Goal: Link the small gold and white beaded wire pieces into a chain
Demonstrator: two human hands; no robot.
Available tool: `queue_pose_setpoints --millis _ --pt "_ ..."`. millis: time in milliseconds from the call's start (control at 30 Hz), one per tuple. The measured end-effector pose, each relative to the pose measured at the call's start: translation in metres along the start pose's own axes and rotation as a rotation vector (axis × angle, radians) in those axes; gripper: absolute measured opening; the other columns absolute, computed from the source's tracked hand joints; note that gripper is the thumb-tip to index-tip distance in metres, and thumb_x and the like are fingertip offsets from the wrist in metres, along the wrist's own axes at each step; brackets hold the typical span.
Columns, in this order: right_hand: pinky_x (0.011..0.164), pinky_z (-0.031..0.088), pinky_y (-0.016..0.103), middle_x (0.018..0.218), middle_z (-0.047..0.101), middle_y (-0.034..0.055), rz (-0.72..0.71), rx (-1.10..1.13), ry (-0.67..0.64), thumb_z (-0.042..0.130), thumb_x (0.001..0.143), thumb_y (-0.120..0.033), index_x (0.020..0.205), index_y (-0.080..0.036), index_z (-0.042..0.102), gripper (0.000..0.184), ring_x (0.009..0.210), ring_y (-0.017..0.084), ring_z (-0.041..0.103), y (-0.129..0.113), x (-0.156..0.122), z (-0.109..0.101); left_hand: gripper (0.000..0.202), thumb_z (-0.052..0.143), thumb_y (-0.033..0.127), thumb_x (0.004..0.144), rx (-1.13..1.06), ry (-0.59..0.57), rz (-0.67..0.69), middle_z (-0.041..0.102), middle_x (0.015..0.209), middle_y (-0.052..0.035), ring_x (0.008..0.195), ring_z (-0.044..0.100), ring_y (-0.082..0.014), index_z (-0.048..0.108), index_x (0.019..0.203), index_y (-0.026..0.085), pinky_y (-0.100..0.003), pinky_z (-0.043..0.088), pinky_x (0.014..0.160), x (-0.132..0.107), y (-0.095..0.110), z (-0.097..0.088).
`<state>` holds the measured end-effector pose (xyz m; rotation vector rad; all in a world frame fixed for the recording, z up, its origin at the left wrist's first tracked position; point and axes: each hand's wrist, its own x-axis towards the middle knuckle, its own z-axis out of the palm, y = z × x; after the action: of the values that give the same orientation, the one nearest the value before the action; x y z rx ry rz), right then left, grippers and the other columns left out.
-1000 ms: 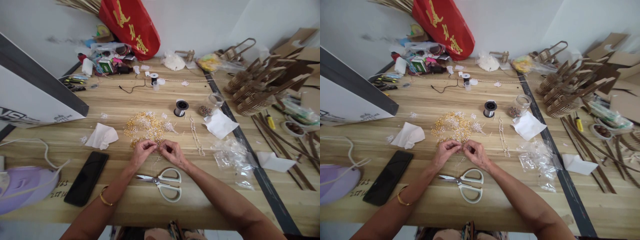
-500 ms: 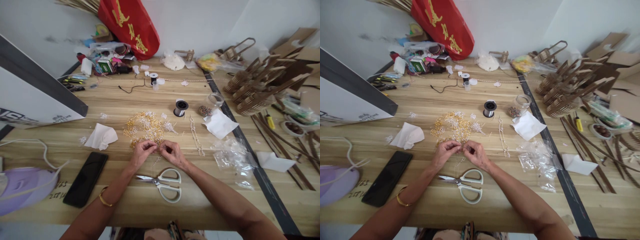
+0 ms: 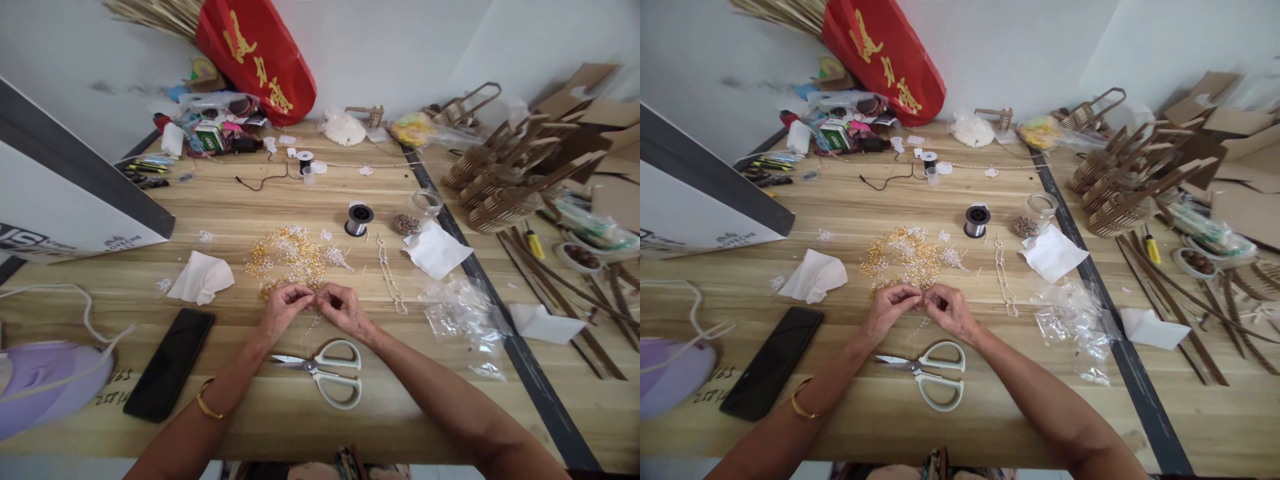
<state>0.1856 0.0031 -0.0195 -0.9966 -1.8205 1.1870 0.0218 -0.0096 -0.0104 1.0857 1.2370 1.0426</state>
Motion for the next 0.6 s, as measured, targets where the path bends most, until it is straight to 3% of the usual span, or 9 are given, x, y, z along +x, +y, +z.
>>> queue_pose_setpoints --millis 600 --pt "0.047 0.031 0.019 0.057 0.050 -0.0022 0.018 0.010 0.010 0.051 0.085 -0.031 0.075 -0.014 0.057 0.021 0.049 0.008 0.039 0.0038 0.0004 0.0011 0.016 0.071 0.025 0.065 0.015 -0.019 0.010 0.065 0.059 0.0000 0.055 0.059 -0.0118 0.068 0.074 0.012 -0.023 0.050 0.057 -0.0004 -0.0005 -0.0010"
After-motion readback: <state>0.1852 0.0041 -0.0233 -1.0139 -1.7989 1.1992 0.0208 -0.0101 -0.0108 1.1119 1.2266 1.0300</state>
